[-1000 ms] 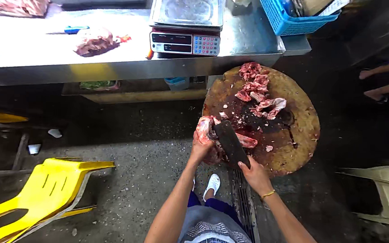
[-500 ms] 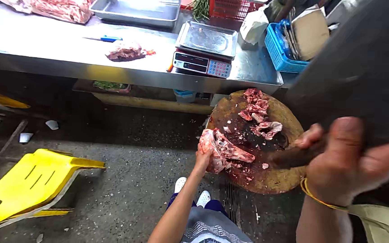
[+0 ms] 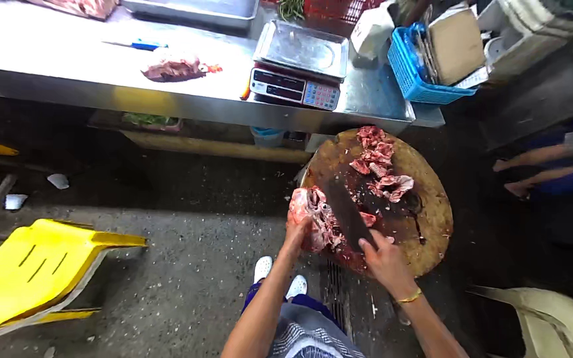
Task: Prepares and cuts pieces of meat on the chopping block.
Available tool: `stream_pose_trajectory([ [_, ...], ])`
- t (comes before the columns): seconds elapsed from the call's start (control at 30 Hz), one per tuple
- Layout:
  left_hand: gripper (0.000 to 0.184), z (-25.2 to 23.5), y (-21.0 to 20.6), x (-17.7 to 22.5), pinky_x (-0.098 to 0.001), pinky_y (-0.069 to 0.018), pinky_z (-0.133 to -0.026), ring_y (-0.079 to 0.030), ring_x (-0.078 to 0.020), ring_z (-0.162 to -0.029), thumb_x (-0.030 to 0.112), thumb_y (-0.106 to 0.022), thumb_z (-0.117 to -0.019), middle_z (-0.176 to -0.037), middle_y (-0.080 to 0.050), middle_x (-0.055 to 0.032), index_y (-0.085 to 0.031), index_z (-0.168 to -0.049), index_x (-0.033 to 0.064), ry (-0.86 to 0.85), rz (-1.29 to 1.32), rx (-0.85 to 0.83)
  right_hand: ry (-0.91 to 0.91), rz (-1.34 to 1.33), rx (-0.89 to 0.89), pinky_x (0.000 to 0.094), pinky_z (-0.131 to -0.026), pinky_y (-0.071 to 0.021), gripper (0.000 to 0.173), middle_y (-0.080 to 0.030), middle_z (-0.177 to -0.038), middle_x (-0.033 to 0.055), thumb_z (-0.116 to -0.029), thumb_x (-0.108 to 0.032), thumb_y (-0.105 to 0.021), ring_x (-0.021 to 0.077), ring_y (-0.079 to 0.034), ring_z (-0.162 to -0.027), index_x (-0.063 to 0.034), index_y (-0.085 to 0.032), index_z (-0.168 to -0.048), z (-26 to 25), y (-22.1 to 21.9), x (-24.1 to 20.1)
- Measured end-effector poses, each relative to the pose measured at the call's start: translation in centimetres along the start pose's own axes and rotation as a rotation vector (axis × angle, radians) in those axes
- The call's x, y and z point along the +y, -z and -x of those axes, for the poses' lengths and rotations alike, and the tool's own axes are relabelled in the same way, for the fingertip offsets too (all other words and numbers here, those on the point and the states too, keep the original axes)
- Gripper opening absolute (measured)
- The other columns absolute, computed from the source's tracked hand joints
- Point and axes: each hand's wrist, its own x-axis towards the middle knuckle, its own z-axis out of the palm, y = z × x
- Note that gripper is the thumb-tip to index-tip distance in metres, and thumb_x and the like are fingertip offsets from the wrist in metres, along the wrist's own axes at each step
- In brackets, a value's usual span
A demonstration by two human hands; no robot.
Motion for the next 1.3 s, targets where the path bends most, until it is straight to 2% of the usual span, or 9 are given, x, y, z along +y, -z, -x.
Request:
stream_pose_trajectory([
  [0.1,0.114,-0.6,0.0,-0.3,-0.0558,-0.0510,-0.105,-0.057,-0.0393,-0.128,0.030,-0.088,-0.0743,-0.144,-0.050,-0.0304,-0.018,-0.161,0.0072,0.018,-0.095,0.043,0.175,-0.174,0.257,0.0470,-0.059,-0.0589,0.045,-0.070,-0.080,0.0116,-0.1036,-0.033,-0.054,0.0217,-0.067,-0.061,0.0000,-0.063,-0.132,0.0,3.6,-3.6],
  [0.23,0.117,-1.2,0.1,-0.1,-0.0563,-0.0518,-0.103,-0.057,-0.0402,-0.126,0.025,-0.089,-0.0714,-0.143,-0.049,-0.0314,-0.016,-0.161,0.0088,0.051,-0.161,0.051,0.343,-0.339,0.469,0.0263,-0.052,-0.0568,0.041,-0.063,-0.074,0.0010,-0.1033,-0.028,-0.056,0.0049,-0.061,-0.056,0.0069,-0.058,-0.124,-0.3,5.3,-7.2],
  [0.33,0.118,-1.2,0.0,-0.3,-0.0556,-0.0519,-0.102,-0.057,-0.0396,-0.127,0.026,-0.089,-0.0723,-0.145,-0.046,-0.0312,-0.015,-0.162,0.0098,0.053,-0.149,0.054,0.345,-0.147,0.473,0.0385,-0.059,-0.0589,0.039,-0.069,-0.076,0.0118,-0.1009,-0.025,-0.058,0.0181,-0.068,-0.062,0.0086,-0.063,-0.120,-0.4,1.5,-6.5],
  [0.43,0.117,-1.1,-0.1,0.1,-0.0561,-0.0531,-0.101,-0.058,-0.0395,-0.125,0.024,-0.089,-0.0739,-0.144,-0.048,-0.0307,-0.014,-0.162,0.0095,0.058,-0.156,0.057,0.062,0.128,0.029,0.0611,-0.076,-0.0571,0.044,-0.073,-0.091,0.0228,-0.1053,-0.028,-0.050,0.0415,-0.073,-0.084,-0.0016,-0.057,-0.140,-2.3,-4.7,-2.8],
  [0.6,0.116,-0.6,-0.3,0.9,-0.0565,-0.0527,-0.100,-0.056,-0.0413,-0.126,0.024,-0.088,-0.0716,-0.143,-0.047,-0.0319,-0.016,-0.162,0.0089,0.069,-0.313,0.116,-0.166,0.207,-0.222,0.0630,-0.092,-0.0525,0.054,-0.071,-0.113,0.0241,-0.1062,-0.038,-0.049,0.0442,-0.069,-0.107,-0.0140,-0.044,-0.155,-5.1,-5.6,0.5],
  [0.9,0.116,1.5,-1.1,-0.5,-0.0591,-0.0521,-0.099,-0.055,-0.0450,-0.126,0.030,-0.089,-0.0733,-0.145,-0.044,-0.0339,-0.016,-0.162,0.0112,0.132,-0.225,0.174,-0.221,-0.026,0.021,0.0622,-0.089,-0.0535,0.050,-0.073,-0.104,0.0233,-0.1034,-0.037,-0.058,0.0433,-0.071,-0.100,-0.0061,-0.056,-0.143,-4.5,-8.8,1.4],
  [1.1,0.117,2.1,0.1,-0.6,-0.0591,-0.0459,-0.108,-0.044,-0.0453,-0.138,0.035,-0.085,-0.0809,-0.157,-0.029,-0.0341,-0.006,-0.165,0.0122,0.102,-0.177,0.061,-0.035,-0.107,0.152,0.0635,-0.088,-0.0538,0.039,-0.074,-0.107,0.0204,-0.1035,-0.031,-0.058,0.0388,-0.072,-0.100,-0.0071,-0.067,-0.133,-3.0,-3.1,-1.8],
  [1.23,0.102,2.3,0.2,-1.4,-0.0608,-0.0404,-0.112,-0.037,-0.0461,-0.144,0.034,-0.071,-0.0909,-0.161,-0.022,-0.0340,-0.005,-0.166,0.0115,0.086,-0.070,0.057,0.252,-0.227,0.496,0.0371,-0.060,-0.0600,0.042,-0.069,-0.083,0.0105,-0.1034,-0.028,-0.056,0.0148,-0.067,-0.064,0.0084,-0.061,-0.123,-0.6,2.6,-6.7],
  [1.3,0.098,2.5,0.0,-1.3,-0.0602,-0.0397,-0.113,-0.038,-0.0464,-0.143,0.031,-0.070,-0.0925,-0.159,-0.025,-0.0345,-0.008,-0.165,0.0100,0.065,-0.073,0.089,0.394,-0.328,0.622,0.0270,-0.059,-0.0595,0.043,-0.065,-0.083,0.0070,-0.1038,-0.022,-0.055,0.0059,-0.064,-0.063,0.0143,-0.051,-0.126,0.3,3.6,-8.5],
])
